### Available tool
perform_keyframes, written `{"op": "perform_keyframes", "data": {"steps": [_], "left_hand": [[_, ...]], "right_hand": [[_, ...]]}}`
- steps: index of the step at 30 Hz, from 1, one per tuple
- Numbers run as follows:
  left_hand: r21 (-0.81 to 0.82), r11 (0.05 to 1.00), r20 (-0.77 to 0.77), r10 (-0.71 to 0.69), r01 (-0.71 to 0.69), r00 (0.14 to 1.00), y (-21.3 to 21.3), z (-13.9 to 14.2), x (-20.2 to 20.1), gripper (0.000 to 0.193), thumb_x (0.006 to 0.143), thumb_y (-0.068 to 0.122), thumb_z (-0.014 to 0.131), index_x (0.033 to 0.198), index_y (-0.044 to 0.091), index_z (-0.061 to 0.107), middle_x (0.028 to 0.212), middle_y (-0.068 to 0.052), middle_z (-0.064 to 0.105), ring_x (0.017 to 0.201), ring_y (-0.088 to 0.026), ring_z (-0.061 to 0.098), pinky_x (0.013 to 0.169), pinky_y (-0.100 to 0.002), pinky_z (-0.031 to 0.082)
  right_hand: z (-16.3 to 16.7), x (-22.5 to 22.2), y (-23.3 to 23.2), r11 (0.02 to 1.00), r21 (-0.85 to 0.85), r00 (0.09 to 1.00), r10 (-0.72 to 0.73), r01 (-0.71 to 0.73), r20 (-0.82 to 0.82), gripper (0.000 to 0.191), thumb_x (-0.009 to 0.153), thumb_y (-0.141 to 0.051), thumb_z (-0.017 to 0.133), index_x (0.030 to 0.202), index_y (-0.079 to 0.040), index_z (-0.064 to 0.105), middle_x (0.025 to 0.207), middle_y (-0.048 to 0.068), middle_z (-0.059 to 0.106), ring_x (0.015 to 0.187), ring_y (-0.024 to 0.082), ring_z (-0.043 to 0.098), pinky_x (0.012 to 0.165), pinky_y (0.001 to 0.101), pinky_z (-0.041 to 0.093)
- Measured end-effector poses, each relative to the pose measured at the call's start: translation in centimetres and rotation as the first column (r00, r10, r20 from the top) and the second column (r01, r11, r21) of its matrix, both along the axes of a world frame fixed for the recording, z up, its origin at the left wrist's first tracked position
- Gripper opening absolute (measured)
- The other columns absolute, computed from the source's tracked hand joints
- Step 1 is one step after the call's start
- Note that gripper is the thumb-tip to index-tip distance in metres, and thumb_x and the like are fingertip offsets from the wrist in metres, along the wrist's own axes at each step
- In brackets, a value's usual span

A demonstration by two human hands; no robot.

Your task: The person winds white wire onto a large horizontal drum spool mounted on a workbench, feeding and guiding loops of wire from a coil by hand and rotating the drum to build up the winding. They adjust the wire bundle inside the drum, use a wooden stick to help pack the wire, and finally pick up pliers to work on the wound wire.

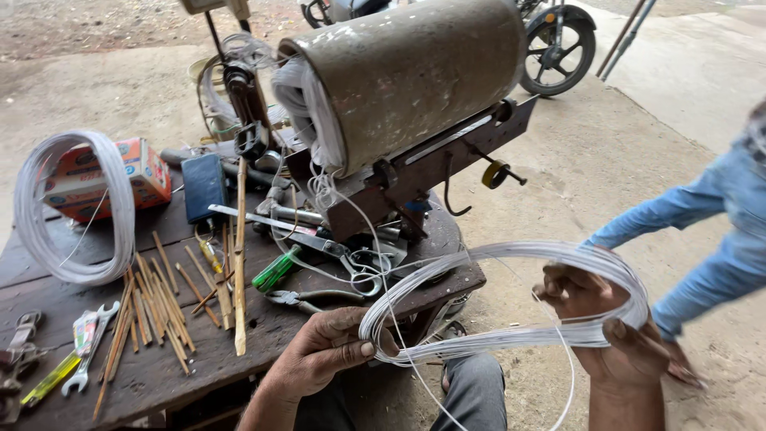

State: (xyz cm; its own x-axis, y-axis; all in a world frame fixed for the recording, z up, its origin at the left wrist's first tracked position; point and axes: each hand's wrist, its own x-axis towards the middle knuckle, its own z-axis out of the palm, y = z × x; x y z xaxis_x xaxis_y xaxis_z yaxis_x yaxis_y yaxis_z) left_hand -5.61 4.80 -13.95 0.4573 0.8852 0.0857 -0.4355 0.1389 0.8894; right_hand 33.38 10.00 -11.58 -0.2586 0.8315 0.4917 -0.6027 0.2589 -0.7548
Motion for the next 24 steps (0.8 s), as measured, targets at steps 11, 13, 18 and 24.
{"op": "perform_keyframes", "data": {"steps": [11,13,18,24], "left_hand": [[0.06,0.997,0.294,0.036,-0.056,0.955,-1.6,-1.8,-1.3,0.035,0.099,0.019,0.067,0.124,-0.007,0.066,0.086,-0.006,0.065,0.076,-0.015,0.059,0.073,-0.035,0.055],[0.037,0.992,0.317,0.105,-0.123,0.943,-1.8,-2.2,-1.0,0.035,0.102,0.022,0.064,0.124,-0.005,0.066,0.075,0.002,0.053,0.07,-0.01,0.048,0.071,-0.031,0.051],[-0.006,0.965,0.259,0.256,-0.264,0.931,-1.6,-3.3,-1.0,0.04,0.11,0.036,0.052,0.096,0.001,0.064,0.061,0.006,0.036,0.051,-0.007,0.03,0.049,-0.026,0.031],[0.043,0.931,0.34,0.328,-0.363,0.882,-2.2,-4.3,-0.3,0.04,0.112,0.035,0.051,0.087,0.005,0.058,0.061,0.005,0.035,0.05,-0.007,0.027,0.046,-0.027,0.025]], "right_hand": [[-3.8,-1.1,-2.0,0.989,-0.097,0.984,0.125,-0.113,0.129,0.107,0.083,-0.059,0.081,0.156,0.01,0.044,0.16,0.041,0.04,0.154,0.055,0.038,0.132,0.0648,0.018],[-4.6,-1.4,-2.4,0.983,-0.124,0.982,0.151,-0.136,0.118,0.108,0.085,-0.061,0.08,0.15,0.018,0.048,0.136,0.042,0.053,0.131,0.052,0.053,0.125,0.069,0.028],[-5.4,-1.9,-3.7,0.968,-0.244,0.981,-0.012,0.06,0.192,0.103,0.08,-0.05,0.083,0.158,0.003,0.042,0.093,0.029,0.058,0.089,0.039,0.061,0.105,0.0731,0.041],[-6.1,-3.2,-3.7,0.915,-0.388,0.986,-0.153,0.113,-0.073,0.065,0.108,-0.055,0.055,0.125,0.007,0.055,0.069,0.004,0.041,0.068,0.024,0.045,0.081,0.0516,0.041]]}}
